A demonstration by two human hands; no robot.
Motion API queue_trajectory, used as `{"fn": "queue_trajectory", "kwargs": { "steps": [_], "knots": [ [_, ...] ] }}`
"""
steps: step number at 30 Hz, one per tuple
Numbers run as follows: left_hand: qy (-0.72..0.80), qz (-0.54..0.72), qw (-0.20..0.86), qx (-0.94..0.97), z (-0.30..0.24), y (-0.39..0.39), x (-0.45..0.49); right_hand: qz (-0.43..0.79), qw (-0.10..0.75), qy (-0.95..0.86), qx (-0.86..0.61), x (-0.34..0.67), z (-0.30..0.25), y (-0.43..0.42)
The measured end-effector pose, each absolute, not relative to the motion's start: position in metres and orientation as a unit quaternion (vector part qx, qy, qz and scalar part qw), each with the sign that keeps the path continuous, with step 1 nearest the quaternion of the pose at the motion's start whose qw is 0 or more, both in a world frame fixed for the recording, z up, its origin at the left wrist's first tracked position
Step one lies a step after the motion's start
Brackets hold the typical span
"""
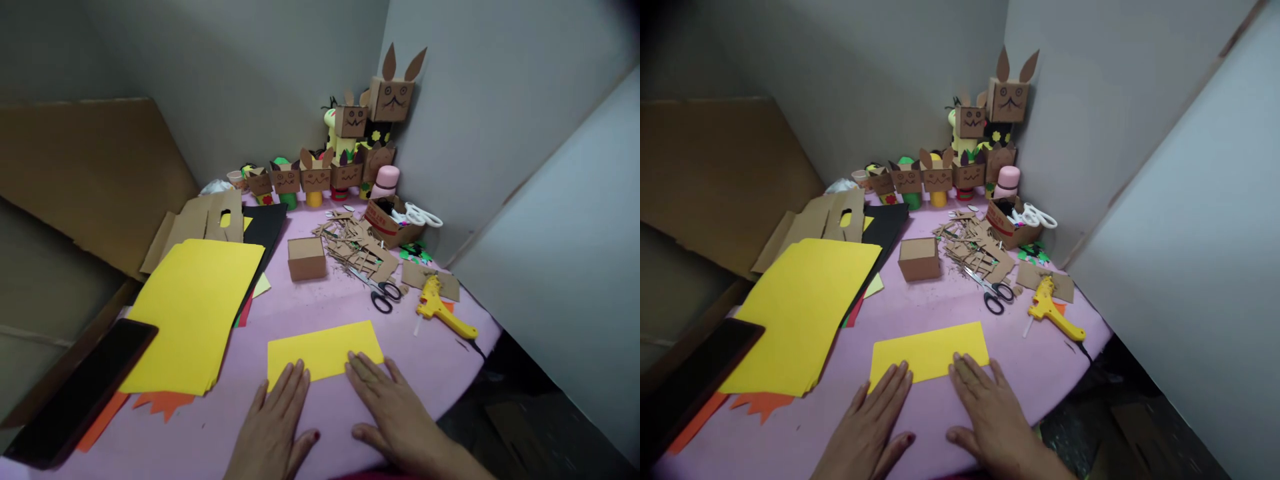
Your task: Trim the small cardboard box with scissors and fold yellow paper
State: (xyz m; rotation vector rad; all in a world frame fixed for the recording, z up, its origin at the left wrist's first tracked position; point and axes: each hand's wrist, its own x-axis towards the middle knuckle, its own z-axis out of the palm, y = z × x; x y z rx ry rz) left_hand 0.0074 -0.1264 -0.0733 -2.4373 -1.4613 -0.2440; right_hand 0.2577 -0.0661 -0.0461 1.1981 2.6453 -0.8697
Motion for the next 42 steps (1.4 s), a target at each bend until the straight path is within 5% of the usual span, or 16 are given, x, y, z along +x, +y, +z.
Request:
{"fn": "queue_trajectory", "kwargs": {
  "steps": [6, 12, 26, 33, 38, 42],
  "knots": [
    [-0.590, -0.096, 0.101, -0.795, -0.069, -0.126, -0.012, -0.249, 0.044, 0.839, 0.482, 0.273, -0.028, -0.054],
    [-0.593, -0.108, 0.108, -0.791, -0.073, -0.082, 0.032, -0.270, -0.023, 0.877, 0.397, 0.204, -0.029, -0.034],
    [-0.586, -0.105, 0.116, -0.795, -0.068, -0.089, -0.012, -0.183, 0.011, 0.846, 0.501, 0.252, -0.048, -0.026],
    [-0.493, -0.231, 0.163, -0.823, -0.041, -0.085, -0.010, -0.162, -0.060, 0.885, 0.432, 0.238, -0.035, -0.022],
    [-0.552, -0.391, 0.132, -0.725, -0.012, -0.080, -0.033, -0.258, -0.161, 0.849, 0.432, 0.244, -0.020, -0.011],
    [-0.632, -0.601, -0.134, -0.470, 0.011, -0.063, -0.033, -0.538, -0.225, 0.690, 0.429, 0.240, -0.013, -0.009]
  ]
}}
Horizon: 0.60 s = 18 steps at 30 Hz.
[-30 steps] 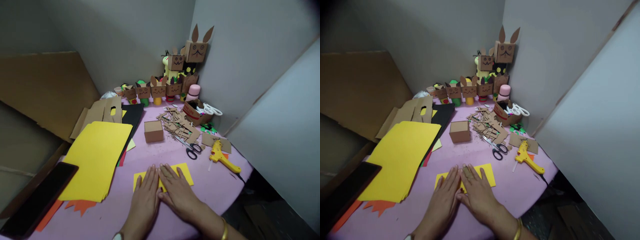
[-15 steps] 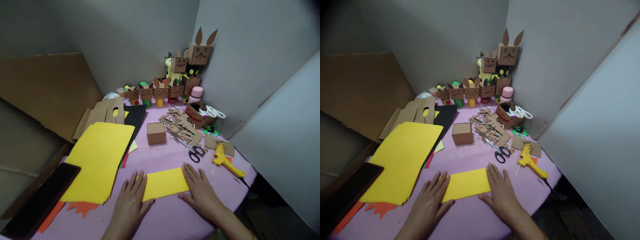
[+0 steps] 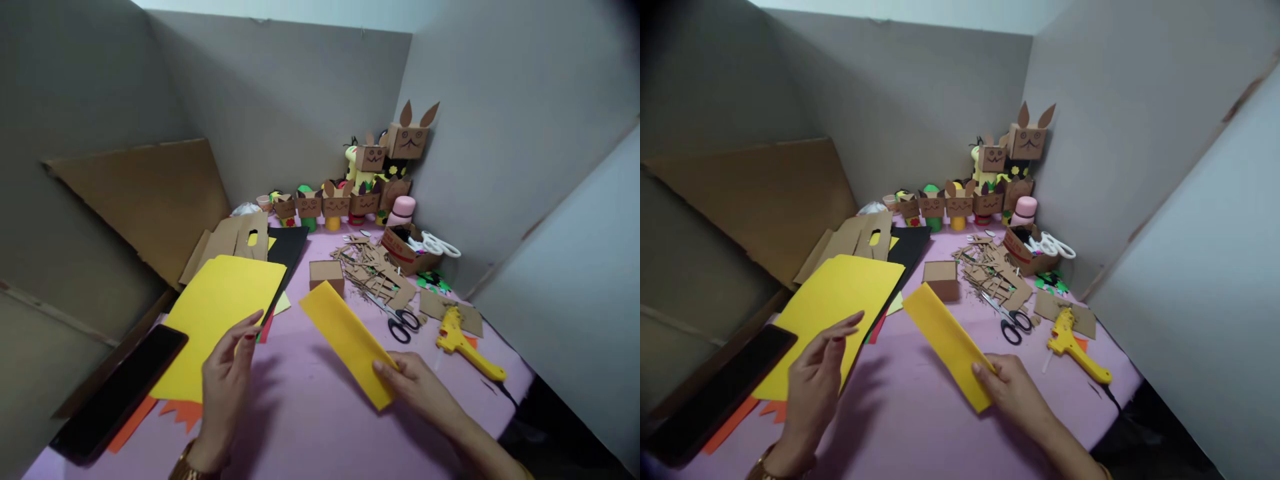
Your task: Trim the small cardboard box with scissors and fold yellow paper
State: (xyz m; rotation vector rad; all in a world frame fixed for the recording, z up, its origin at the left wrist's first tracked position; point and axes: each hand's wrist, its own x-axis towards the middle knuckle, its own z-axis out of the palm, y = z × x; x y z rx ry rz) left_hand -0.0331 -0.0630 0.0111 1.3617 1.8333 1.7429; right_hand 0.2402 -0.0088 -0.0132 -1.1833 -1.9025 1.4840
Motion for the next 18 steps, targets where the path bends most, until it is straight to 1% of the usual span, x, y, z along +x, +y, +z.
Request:
{"fn": "queue_trajectory", "kwargs": {
  "steps": [2, 4, 6, 9, 11, 15, 18],
  "knots": [
    [0.571, 0.655, 0.324, 0.373, 0.017, -0.053, -0.019, 0.668, 0.238, -0.581, -0.399, 0.231, -0.016, -0.014],
    [0.485, 0.637, 0.497, 0.335, 0.018, -0.044, 0.000, 0.747, 0.247, -0.499, -0.364, 0.221, -0.023, -0.021],
    [0.448, 0.598, 0.590, 0.305, 0.016, -0.038, 0.016, 0.793, 0.242, -0.456, -0.323, 0.213, -0.030, -0.027],
    [0.461, 0.582, 0.615, 0.266, 0.013, -0.033, 0.030, 0.832, 0.221, -0.434, -0.266, 0.208, -0.036, -0.027],
    [0.459, 0.564, 0.629, 0.275, 0.011, -0.030, 0.035, 0.835, 0.233, -0.430, -0.254, 0.204, -0.034, -0.019],
    [0.447, 0.526, 0.660, 0.297, 0.005, -0.024, 0.041, 0.799, 0.275, -0.449, -0.291, 0.194, -0.027, 0.005],
    [0.443, 0.539, 0.660, 0.280, -0.002, -0.019, 0.041, 0.793, 0.273, -0.454, -0.302, 0.185, -0.026, 0.016]
  ]
}}
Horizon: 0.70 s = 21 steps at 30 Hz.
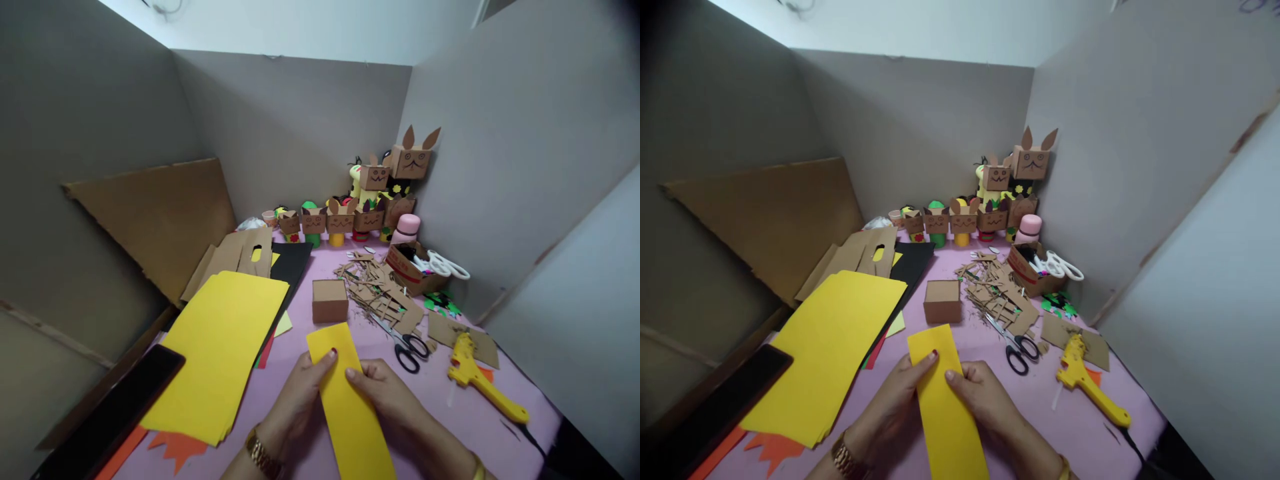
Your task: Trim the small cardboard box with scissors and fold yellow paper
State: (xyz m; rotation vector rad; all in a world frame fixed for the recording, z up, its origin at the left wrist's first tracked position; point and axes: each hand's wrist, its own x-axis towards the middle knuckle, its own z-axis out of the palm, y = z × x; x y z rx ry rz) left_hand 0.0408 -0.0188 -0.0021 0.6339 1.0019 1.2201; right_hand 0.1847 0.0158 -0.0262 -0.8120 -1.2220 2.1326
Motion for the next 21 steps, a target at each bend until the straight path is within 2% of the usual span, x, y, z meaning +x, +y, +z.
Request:
{"fn": "queue_trajectory", "kwargs": {
  "steps": [7, 12, 15, 17, 19, 21],
  "knots": [
    [0.444, 0.564, 0.640, 0.274, -0.019, -0.006, 0.031, 0.810, 0.272, -0.434, -0.285, 0.178, -0.040, 0.019],
    [0.502, 0.578, 0.549, 0.336, -0.025, 0.003, 0.021, 0.823, 0.267, -0.394, -0.309, 0.182, -0.043, 0.026],
    [0.567, 0.574, 0.382, 0.450, -0.031, -0.001, 0.013, 0.822, 0.320, -0.348, -0.317, 0.183, -0.043, 0.033],
    [0.579, 0.512, 0.225, 0.593, -0.036, -0.007, 0.009, 0.822, 0.356, -0.315, -0.313, 0.183, -0.043, 0.037],
    [0.534, 0.426, 0.092, 0.724, -0.038, -0.014, 0.010, 0.824, 0.378, -0.291, -0.306, 0.184, -0.043, 0.041],
    [0.463, 0.343, 0.005, 0.818, -0.036, -0.020, 0.013, 0.826, 0.388, -0.283, -0.295, 0.184, -0.042, 0.042]
  ]
}}
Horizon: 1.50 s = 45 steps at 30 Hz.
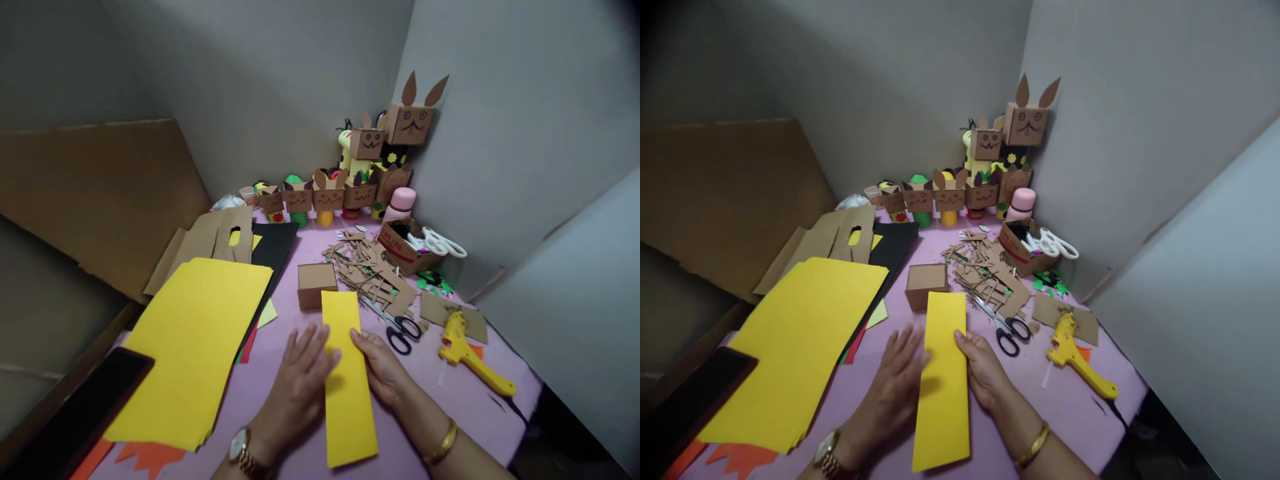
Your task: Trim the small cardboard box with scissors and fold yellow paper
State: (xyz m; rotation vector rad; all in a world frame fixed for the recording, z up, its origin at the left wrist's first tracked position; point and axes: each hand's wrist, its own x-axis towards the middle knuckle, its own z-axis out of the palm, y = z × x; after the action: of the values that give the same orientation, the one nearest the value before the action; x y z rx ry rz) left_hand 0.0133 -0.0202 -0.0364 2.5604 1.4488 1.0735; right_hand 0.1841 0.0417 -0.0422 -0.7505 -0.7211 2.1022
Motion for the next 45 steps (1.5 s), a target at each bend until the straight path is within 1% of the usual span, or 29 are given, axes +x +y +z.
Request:
{"fn": "queue_trajectory", "kwargs": {
  "steps": [2, 4, 6, 11, 14, 16, 19, 21, 23, 27, 29, 31, 34, 37, 40, 43, 45],
  "knots": [
    [0.395, 0.261, -0.019, 0.881, -0.030, -0.025, 0.019, 0.831, 0.384, -0.287, -0.283, 0.185, -0.040, 0.041],
    [0.347, 0.188, 0.003, 0.919, -0.023, -0.027, 0.026, 0.840, 0.367, -0.290, -0.276, 0.186, -0.038, 0.040],
    [0.324, 0.159, 0.033, 0.932, -0.019, -0.028, 0.032, 0.849, 0.353, -0.287, -0.267, 0.187, -0.037, 0.040],
    [0.305, 0.211, 0.074, 0.926, -0.025, -0.029, 0.035, 0.858, 0.365, -0.270, -0.241, 0.189, -0.036, 0.042],
    [0.297, 0.207, 0.129, 0.923, -0.029, -0.030, 0.033, 0.855, 0.367, -0.275, -0.244, 0.189, -0.038, 0.044],
    [0.309, 0.215, 0.168, 0.911, -0.029, -0.031, 0.032, 0.843, 0.378, -0.285, -0.256, 0.189, -0.040, 0.044],
    [0.343, 0.259, 0.202, 0.880, -0.030, -0.032, 0.031, 0.826, 0.389, -0.300, -0.276, 0.190, -0.040, 0.046],
    [0.351, 0.285, 0.204, 0.868, -0.030, -0.033, 0.031, 0.823, 0.385, -0.309, -0.282, 0.190, -0.040, 0.046],
    [0.328, 0.289, 0.182, 0.881, -0.031, -0.034, 0.031, 0.820, 0.380, -0.316, -0.288, 0.191, -0.040, 0.046],
    [0.250, 0.254, 0.110, 0.928, -0.031, -0.038, 0.032, 0.812, 0.372, -0.337, -0.297, 0.191, -0.042, 0.046],
    [0.252, 0.235, 0.111, 0.932, -0.031, -0.039, 0.033, 0.807, 0.373, -0.351, -0.295, 0.192, -0.044, 0.046],
    [0.267, 0.228, 0.149, 0.924, -0.030, -0.040, 0.035, 0.801, 0.375, -0.362, -0.293, 0.193, -0.046, 0.046],
    [0.314, 0.270, 0.261, 0.872, -0.028, -0.042, 0.039, 0.796, 0.378, -0.372, -0.290, 0.193, -0.047, 0.045],
    [0.401, 0.334, 0.382, 0.763, -0.025, -0.044, 0.044, 0.794, 0.379, -0.378, -0.288, 0.192, -0.048, 0.044],
    [0.493, 0.363, 0.473, 0.634, -0.025, -0.046, 0.048, 0.794, 0.372, -0.382, -0.293, 0.191, -0.047, 0.043],
    [0.520, 0.387, 0.532, 0.545, -0.028, -0.044, 0.047, 0.789, 0.366, -0.392, -0.302, 0.191, -0.046, 0.041],
    [0.515, 0.394, 0.542, 0.534, -0.030, -0.042, 0.045, 0.785, 0.369, -0.392, -0.306, 0.191, -0.045, 0.041]
  ]
}}
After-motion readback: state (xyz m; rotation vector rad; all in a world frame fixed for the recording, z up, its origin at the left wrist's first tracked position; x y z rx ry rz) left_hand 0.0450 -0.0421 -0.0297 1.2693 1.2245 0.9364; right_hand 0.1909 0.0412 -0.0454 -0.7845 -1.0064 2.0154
